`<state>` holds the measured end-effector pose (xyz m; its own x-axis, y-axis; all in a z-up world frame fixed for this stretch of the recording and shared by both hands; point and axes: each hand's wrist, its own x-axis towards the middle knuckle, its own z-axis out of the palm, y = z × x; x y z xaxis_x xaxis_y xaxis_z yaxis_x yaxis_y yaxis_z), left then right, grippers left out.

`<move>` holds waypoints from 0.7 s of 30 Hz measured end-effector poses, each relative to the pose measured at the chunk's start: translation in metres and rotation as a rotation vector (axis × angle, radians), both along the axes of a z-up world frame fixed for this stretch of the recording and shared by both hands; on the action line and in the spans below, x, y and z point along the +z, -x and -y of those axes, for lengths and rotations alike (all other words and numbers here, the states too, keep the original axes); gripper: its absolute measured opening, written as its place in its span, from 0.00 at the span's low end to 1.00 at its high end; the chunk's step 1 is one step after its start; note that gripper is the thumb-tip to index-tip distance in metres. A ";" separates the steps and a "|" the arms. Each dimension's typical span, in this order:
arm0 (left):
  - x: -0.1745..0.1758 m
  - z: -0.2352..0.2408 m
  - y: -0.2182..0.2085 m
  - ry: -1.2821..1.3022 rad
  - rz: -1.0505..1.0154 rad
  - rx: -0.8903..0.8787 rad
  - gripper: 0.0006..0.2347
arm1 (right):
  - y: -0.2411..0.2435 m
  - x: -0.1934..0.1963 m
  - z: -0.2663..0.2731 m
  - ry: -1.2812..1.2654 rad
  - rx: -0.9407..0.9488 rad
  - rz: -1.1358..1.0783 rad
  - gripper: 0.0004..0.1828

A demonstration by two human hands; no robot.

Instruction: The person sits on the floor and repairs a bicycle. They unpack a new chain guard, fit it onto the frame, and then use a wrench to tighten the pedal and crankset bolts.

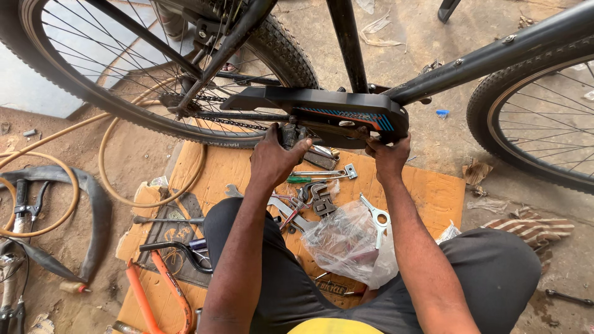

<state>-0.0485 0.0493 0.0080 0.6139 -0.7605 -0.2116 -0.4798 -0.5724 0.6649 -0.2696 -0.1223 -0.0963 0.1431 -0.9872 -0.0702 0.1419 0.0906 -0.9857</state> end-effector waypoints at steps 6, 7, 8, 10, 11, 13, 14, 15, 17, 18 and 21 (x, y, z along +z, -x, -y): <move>0.009 0.001 0.006 0.006 0.069 0.039 0.47 | -0.002 -0.002 0.002 -0.007 -0.013 -0.010 0.29; 0.006 -0.001 0.007 0.013 0.084 0.039 0.46 | -0.001 -0.004 0.002 -0.003 -0.009 -0.001 0.29; 0.003 -0.003 0.008 0.020 0.099 0.040 0.45 | 0.000 -0.006 0.000 0.001 -0.005 0.008 0.29; -0.002 -0.003 0.007 0.011 0.075 0.041 0.42 | -0.001 -0.004 0.003 -0.012 -0.022 -0.020 0.30; -0.005 -0.003 0.006 -0.009 0.032 0.038 0.39 | -0.001 -0.003 0.004 -0.016 -0.032 -0.032 0.30; -0.013 -0.005 0.006 0.000 0.048 0.030 0.39 | 0.001 -0.001 0.004 0.074 -0.038 -0.082 0.31; -0.017 -0.006 0.008 0.027 0.106 0.025 0.41 | 0.003 0.000 0.003 0.118 -0.041 -0.109 0.31; -0.022 -0.007 0.009 0.056 0.162 0.019 0.43 | 0.004 0.000 0.003 0.119 -0.038 -0.126 0.32; -0.026 -0.008 0.008 0.053 0.072 0.034 0.38 | 0.005 0.001 0.004 0.117 -0.039 -0.157 0.32; -0.027 -0.007 0.007 0.051 0.030 0.037 0.35 | 0.004 0.001 0.005 0.113 -0.039 -0.143 0.32; -0.029 -0.007 0.005 0.080 0.049 0.059 0.40 | 0.003 -0.001 0.002 0.085 -0.047 -0.109 0.32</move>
<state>-0.0538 0.0558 -0.0209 0.6661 -0.7361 -0.1202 -0.4803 -0.5466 0.6860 -0.2725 -0.1240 -0.0972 0.0925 -0.9957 0.0016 0.0355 0.0017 -0.9994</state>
